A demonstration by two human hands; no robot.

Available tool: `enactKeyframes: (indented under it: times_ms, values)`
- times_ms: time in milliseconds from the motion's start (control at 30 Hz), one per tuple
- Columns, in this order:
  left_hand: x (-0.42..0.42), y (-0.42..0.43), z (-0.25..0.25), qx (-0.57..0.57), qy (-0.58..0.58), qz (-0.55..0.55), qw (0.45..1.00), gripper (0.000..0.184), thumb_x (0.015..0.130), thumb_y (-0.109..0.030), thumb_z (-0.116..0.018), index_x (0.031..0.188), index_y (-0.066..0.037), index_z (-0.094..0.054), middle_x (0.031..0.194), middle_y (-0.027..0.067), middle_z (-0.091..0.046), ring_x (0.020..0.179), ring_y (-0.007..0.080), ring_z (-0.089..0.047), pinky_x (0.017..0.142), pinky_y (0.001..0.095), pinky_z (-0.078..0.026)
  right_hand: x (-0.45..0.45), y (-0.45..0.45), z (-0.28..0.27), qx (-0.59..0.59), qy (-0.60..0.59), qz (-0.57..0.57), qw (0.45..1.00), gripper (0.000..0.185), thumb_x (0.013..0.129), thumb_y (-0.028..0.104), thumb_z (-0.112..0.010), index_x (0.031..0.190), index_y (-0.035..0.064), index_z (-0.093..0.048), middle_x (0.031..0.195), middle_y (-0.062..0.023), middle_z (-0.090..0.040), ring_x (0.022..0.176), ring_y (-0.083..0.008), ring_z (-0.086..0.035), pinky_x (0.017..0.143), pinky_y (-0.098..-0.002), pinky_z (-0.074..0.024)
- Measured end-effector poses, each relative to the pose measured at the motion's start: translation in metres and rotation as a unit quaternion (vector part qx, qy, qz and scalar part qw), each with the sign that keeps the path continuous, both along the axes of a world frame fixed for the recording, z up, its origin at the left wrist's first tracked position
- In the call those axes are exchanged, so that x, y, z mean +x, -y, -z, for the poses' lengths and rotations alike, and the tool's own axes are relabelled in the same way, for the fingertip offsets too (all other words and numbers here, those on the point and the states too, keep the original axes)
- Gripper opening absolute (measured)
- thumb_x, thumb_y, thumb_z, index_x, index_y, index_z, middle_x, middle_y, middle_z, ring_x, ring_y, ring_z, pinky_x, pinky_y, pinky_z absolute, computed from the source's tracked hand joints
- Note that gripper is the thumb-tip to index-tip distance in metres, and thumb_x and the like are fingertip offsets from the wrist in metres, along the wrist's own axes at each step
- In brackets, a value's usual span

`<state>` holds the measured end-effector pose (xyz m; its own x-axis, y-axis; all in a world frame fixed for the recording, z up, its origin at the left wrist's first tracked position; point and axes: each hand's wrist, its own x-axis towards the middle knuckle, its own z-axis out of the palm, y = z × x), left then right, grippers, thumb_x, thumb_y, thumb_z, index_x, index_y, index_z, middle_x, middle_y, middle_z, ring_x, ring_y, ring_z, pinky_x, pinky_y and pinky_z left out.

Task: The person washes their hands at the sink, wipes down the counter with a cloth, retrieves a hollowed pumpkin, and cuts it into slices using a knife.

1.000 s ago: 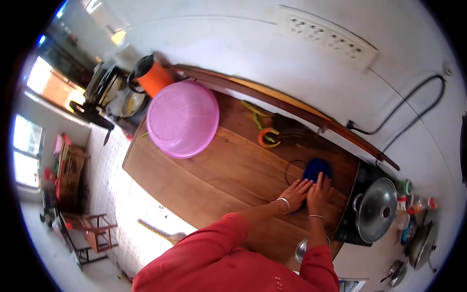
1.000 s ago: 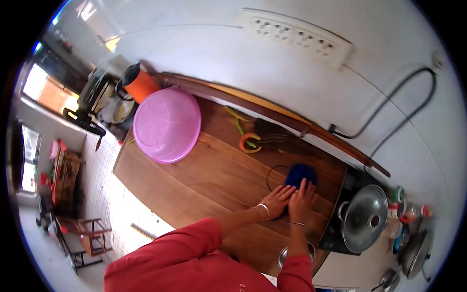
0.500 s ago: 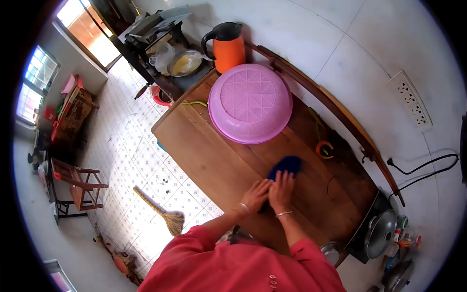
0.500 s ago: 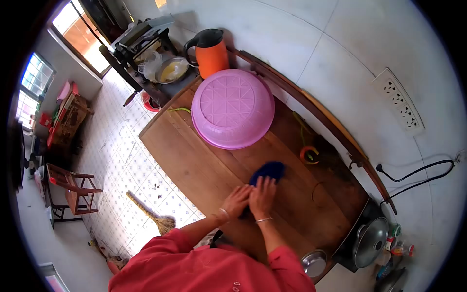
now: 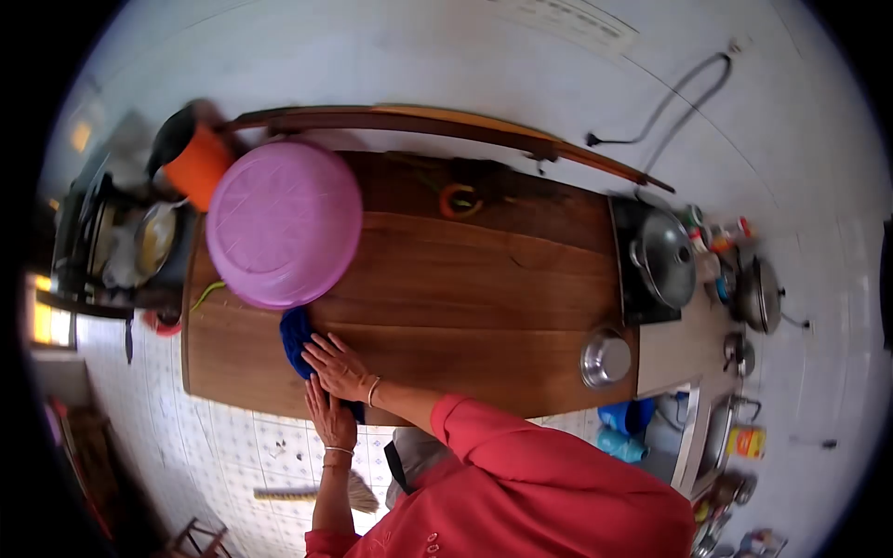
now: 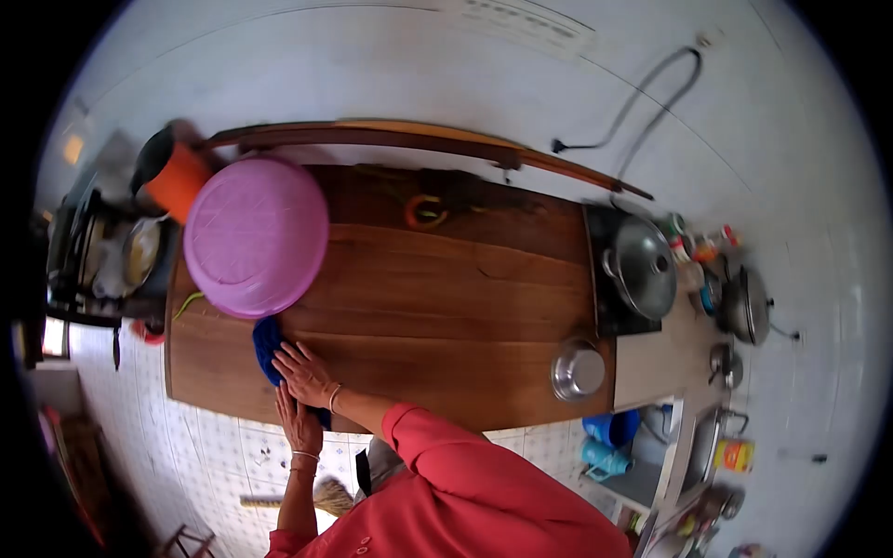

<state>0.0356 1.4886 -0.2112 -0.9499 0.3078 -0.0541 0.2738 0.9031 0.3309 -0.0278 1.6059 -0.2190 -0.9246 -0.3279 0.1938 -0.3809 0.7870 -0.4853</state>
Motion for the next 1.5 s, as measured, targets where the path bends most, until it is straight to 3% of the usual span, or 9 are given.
enactKeyframes:
  times_ms: [100, 300, 400, 567, 667, 733, 900, 1167, 1500]
  values:
    - [-0.008, -0.071, 0.003, 0.030, -0.002, 0.082, 0.996, 0.060, 0.083, -0.012, -0.047, 0.140, -0.003, -0.032, 0.150, 0.0193, -0.020, 0.139, 0.0379, -0.017, 0.112, 0.0489, -0.016, 0.009, -0.082, -0.013, 0.058, 0.027, 0.089, 0.994, 0.050, 0.084, 0.027, -0.052, 0.129, 0.0043, -0.049, 0.138, -0.0105, -0.044, 0.133, -0.0274, -0.031, 0.110, -0.0481, -0.0214]
    - [-0.032, -0.229, 0.002, 0.038, -0.008, 0.247, 0.968, 0.058, 0.083, -0.016, -0.048, 0.139, -0.005, -0.036, 0.149, 0.0182, -0.022, 0.138, 0.0380, -0.018, 0.112, 0.0483, -0.017, 0.039, -0.248, -0.022, 0.094, 0.016, 0.276, 0.956, 0.048, 0.087, 0.026, -0.048, 0.129, 0.0038, -0.048, 0.137, -0.0104, -0.044, 0.132, -0.0274, -0.033, 0.108, -0.0487, -0.0235]
    - [-0.013, -0.308, -0.002, 0.057, -0.003, 0.267, 0.962, 0.062, 0.080, -0.014, -0.050, 0.140, -0.006, -0.035, 0.150, 0.0147, -0.023, 0.139, 0.0356, -0.019, 0.112, 0.0483, -0.018, 0.065, -0.320, -0.017, 0.097, 0.009, 0.341, 0.935, 0.048, 0.087, 0.026, -0.049, 0.129, 0.0035, -0.048, 0.137, -0.0111, -0.044, 0.132, -0.0286, -0.034, 0.108, -0.0490, -0.0243]
    - [0.076, -0.362, 0.008, 0.031, -0.041, 0.338, 0.940, 0.062, 0.083, -0.022, -0.054, 0.140, -0.006, -0.034, 0.150, 0.0155, -0.023, 0.138, 0.0368, -0.021, 0.110, 0.0494, -0.020, 0.171, -0.373, -0.029, 0.097, 0.027, 0.384, 0.918, 0.047, 0.087, 0.025, -0.050, 0.127, 0.0005, -0.049, 0.135, -0.0142, -0.045, 0.131, -0.0305, -0.035, 0.108, -0.0487, -0.0246]
    - [0.135, -0.378, -0.008, 0.014, -0.013, 0.381, 0.924, 0.061, 0.085, -0.026, -0.052, 0.140, -0.007, -0.036, 0.149, 0.0190, -0.022, 0.138, 0.0385, -0.020, 0.110, 0.0500, -0.019, 0.236, -0.385, -0.032, 0.101, 0.049, 0.389, 0.914, 0.048, 0.086, 0.025, -0.051, 0.126, -0.0002, -0.049, 0.134, -0.0145, -0.046, 0.130, -0.0314, -0.035, 0.108, -0.0483, -0.0248]
    - [0.164, -0.394, -0.040, 0.023, 0.079, 0.395, 0.915, 0.062, 0.086, -0.028, -0.052, 0.139, -0.002, -0.035, 0.148, 0.0237, -0.022, 0.137, 0.0409, -0.019, 0.110, 0.0509, -0.018, 0.269, -0.396, -0.032, 0.096, 0.061, 0.386, 0.916, 0.048, 0.086, 0.025, -0.051, 0.126, -0.0003, -0.049, 0.133, -0.0145, -0.047, 0.130, -0.0318, -0.036, 0.108, -0.0481, -0.0250]
    - [0.200, -0.428, -0.011, 0.000, 0.031, 0.427, 0.904, 0.060, 0.087, -0.029, -0.050, 0.138, 0.000, -0.036, 0.147, 0.0251, -0.022, 0.138, 0.0410, -0.018, 0.111, 0.0507, -0.016, 0.306, -0.441, -0.029, 0.105, 0.081, 0.379, 0.916, 0.049, 0.082, 0.023, -0.053, 0.125, -0.0002, -0.049, 0.134, -0.0160, -0.045, 0.129, -0.0333, -0.037, 0.107, -0.0480, -0.0263]
    - [0.155, -0.485, -0.010, 0.052, 0.016, 0.470, 0.881, 0.054, 0.084, -0.026, -0.052, 0.132, -0.001, -0.044, 0.146, 0.0211, -0.027, 0.136, 0.0357, -0.024, 0.110, 0.0472, -0.022, 0.279, -0.490, -0.015, 0.096, 0.065, 0.459, 0.881, 0.053, 0.085, 0.020, -0.053, 0.132, 0.0019, -0.040, 0.134, -0.0214, -0.042, 0.129, -0.0401, -0.035, 0.106, -0.0491, -0.0285]
    - [0.002, -0.536, 0.000, 0.059, -0.052, 0.419, 0.905, 0.055, 0.081, -0.024, -0.056, 0.133, -0.009, -0.046, 0.147, 0.0109, -0.031, 0.136, 0.0285, -0.028, 0.109, 0.0490, -0.024, 0.117, -0.543, -0.003, 0.097, 0.001, 0.473, 0.876, 0.053, 0.084, 0.021, -0.054, 0.132, 0.0041, -0.042, 0.136, -0.0245, -0.039, 0.128, -0.0460, -0.032, 0.105, -0.0537, -0.0281]
